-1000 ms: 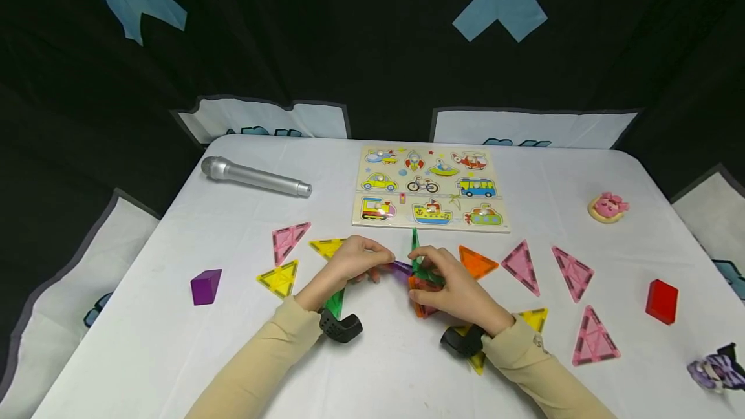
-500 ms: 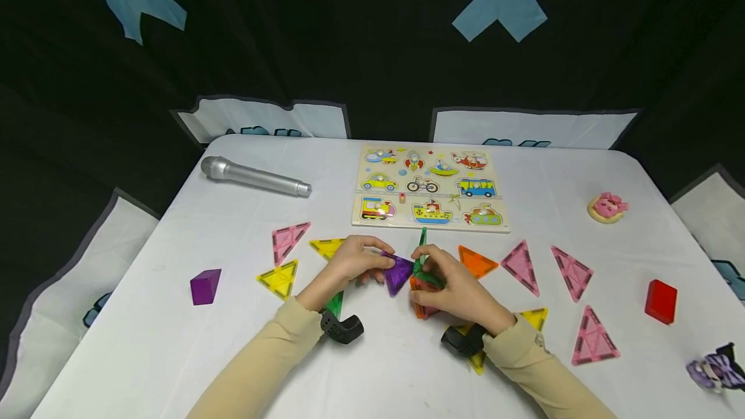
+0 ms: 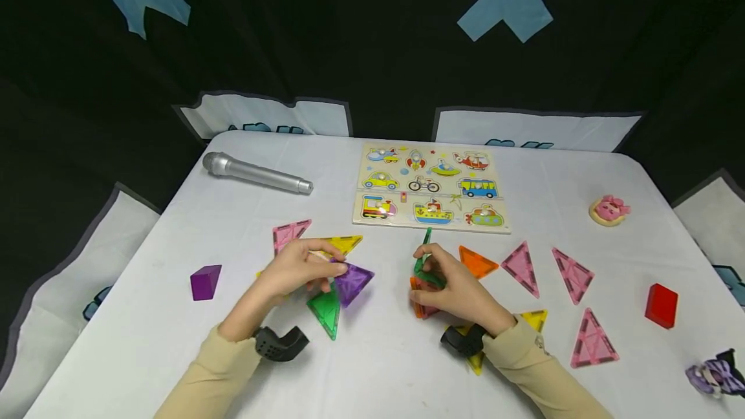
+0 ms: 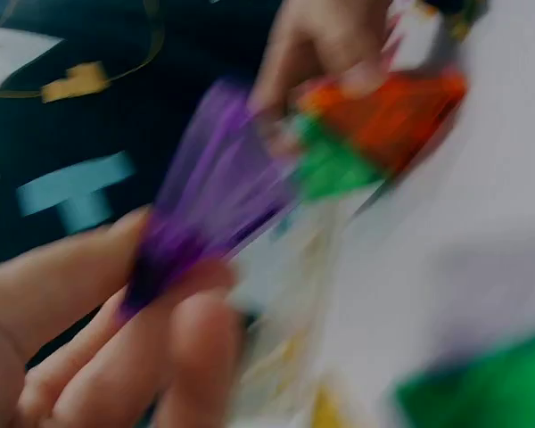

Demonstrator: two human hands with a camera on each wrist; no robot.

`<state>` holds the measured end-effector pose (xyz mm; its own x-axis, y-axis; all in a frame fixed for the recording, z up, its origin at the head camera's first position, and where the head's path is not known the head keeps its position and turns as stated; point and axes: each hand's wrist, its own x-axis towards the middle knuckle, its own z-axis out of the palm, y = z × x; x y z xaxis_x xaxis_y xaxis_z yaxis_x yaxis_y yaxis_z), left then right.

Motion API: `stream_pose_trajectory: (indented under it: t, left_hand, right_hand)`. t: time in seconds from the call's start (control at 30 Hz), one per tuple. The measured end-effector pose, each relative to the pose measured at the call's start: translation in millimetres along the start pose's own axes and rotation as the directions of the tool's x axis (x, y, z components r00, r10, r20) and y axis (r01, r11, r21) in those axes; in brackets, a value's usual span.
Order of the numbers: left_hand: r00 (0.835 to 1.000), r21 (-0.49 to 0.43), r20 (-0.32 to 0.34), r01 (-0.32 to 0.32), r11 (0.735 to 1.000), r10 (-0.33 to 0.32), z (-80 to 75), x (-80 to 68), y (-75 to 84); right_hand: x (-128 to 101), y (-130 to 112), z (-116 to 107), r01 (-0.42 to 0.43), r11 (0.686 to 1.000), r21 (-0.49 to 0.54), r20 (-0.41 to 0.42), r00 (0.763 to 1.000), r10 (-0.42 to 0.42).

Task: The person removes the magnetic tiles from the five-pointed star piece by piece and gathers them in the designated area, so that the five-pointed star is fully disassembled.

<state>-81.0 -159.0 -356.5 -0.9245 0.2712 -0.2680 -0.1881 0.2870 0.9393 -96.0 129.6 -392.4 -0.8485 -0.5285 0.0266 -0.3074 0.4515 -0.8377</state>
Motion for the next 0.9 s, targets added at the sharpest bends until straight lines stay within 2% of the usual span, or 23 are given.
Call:
stream_pose_trajectory:
  t: [0.1,0.17,0.27,0.33,0.43,0.53,0.6,0.73,0.8,0.9]
  left_hand:
    - [1.000,0.085,0.020,-0.015,0.996,0.013,-30.8,-32.8,-6.9]
    - [1.000,0.109,0.009,-0.007,0.994,0.006,-47.8,-51.5,-16.3]
    - [0.999,0.130,-0.034,0.027,0.991,-0.023,-62.5,-70.1,-33.9]
    - [0.995,0.156,-0.079,0.068,0.985,-0.056,-64.7,-75.4,-44.8]
    - [0.981,0.247,-0.169,0.136,0.959,-0.095,-60.9,-77.7,-54.5]
    - [0.964,0.370,-0.252,0.180,0.911,-0.088,-55.3,-77.7,-54.8]
    - [0.955,0.462,-0.289,0.204,0.863,-0.071,-52.8,-77.4,-51.3]
    - [0.948,0.618,-0.317,0.210,0.757,-0.004,-47.5,-75.9,-40.8]
    - [0.956,0.646,-0.289,0.167,0.745,0.037,-43.0,-71.7,-31.8]
    - [0.980,0.640,-0.158,0.011,0.769,0.117,-31.5,-56.2,-14.6]
  right_hand:
    - [0,0,1,0.013,1.000,-0.006,0.004,1.000,-0.013]
    - [0,1,1,0.011,1.000,-0.007,0.003,1.000,-0.011]
    - [0,1,1,-0.003,1.000,-0.003,0.000,1.000,0.003]
    - [-1,0,1,-0.015,1.000,0.001,-0.002,1.000,0.015]
    - [-1,0,1,-0.016,1.000,0.006,-0.001,1.000,0.016]
    - [0,1,2,-0.010,1.000,0.008,0.000,1.000,0.010]
    - [0,1,2,-0.009,1.000,0.010,0.000,1.000,0.009]
    - [0,0,3,-0.005,1.000,0.019,0.002,1.000,0.005]
    - [0,1,2,-0.003,1.000,0.023,0.001,1.000,0.003]
    - [-1,1,2,0.003,1.000,0.016,0.000,1.000,-0.003]
